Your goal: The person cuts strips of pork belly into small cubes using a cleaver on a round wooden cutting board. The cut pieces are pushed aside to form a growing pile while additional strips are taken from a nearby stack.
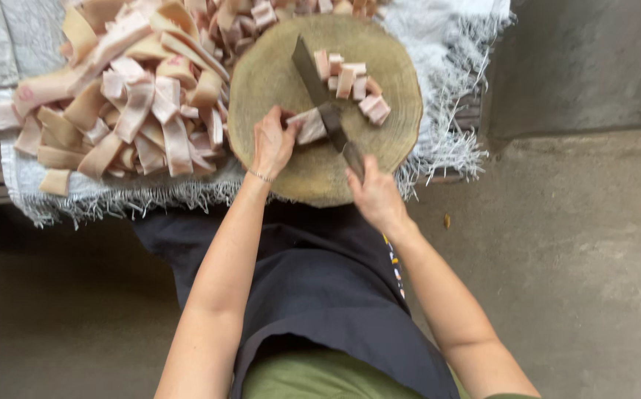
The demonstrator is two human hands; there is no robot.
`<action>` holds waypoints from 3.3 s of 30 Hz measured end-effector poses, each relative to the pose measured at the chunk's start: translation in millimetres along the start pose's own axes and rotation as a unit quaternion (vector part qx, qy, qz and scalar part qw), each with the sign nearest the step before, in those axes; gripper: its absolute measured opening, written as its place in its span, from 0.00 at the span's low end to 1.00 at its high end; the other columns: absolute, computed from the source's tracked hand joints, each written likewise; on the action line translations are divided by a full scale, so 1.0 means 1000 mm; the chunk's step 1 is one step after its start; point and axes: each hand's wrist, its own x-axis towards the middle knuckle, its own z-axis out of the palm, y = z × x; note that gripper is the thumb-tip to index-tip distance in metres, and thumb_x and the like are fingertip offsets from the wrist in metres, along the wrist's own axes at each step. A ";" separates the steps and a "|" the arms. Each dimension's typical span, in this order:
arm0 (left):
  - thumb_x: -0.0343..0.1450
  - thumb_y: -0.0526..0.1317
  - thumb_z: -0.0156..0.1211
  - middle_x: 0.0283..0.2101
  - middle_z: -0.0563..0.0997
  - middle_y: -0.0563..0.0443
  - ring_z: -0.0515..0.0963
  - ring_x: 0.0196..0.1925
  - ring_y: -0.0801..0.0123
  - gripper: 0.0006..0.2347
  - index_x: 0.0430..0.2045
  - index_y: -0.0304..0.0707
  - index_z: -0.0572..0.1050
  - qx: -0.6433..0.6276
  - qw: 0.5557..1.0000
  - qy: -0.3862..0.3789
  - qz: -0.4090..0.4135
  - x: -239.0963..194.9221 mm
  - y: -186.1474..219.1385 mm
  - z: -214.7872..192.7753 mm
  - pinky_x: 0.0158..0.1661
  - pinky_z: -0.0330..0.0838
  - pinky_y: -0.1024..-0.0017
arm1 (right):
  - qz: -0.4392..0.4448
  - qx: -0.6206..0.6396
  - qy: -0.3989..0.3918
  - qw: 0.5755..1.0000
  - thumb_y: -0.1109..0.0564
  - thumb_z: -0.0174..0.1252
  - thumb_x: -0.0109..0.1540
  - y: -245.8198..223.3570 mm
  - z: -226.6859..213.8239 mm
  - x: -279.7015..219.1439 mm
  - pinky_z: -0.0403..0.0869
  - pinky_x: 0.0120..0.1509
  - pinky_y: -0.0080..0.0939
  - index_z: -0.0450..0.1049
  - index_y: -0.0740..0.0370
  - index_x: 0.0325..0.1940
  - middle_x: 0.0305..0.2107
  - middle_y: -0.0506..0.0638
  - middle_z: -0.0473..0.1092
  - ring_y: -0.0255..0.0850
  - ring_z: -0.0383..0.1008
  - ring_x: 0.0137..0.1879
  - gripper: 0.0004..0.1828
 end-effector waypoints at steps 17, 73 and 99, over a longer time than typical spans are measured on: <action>0.69 0.32 0.63 0.33 0.84 0.40 0.85 0.35 0.58 0.06 0.35 0.27 0.77 -0.054 0.998 0.006 -0.034 0.000 0.002 0.020 0.38 0.78 0.65 | -0.047 0.011 0.041 0.998 0.49 0.55 0.70 -0.015 0.001 -0.007 0.74 0.34 0.62 0.62 0.67 0.53 0.25 0.69 0.74 0.66 0.78 0.32 0.19; 0.78 0.40 0.55 0.49 0.81 0.47 0.81 0.51 0.61 0.09 0.49 0.39 0.76 0.028 0.986 0.105 -0.123 -0.009 -0.011 -0.109 0.57 0.74 0.64 | 0.034 0.021 -0.033 0.999 0.44 0.55 0.67 -0.001 -0.022 -0.014 0.75 0.32 0.49 0.72 0.62 0.59 0.20 0.57 0.74 0.48 0.79 0.26 0.24; 0.67 0.42 0.61 0.55 0.73 0.38 0.82 0.35 0.48 0.09 0.37 0.45 0.81 0.463 0.880 0.024 0.102 0.019 -0.050 -0.163 0.37 0.76 0.54 | 0.076 0.021 0.003 0.997 0.45 0.55 0.68 0.024 -0.031 0.003 0.73 0.49 0.60 0.63 0.68 0.60 0.33 0.72 0.75 0.68 0.78 0.45 0.26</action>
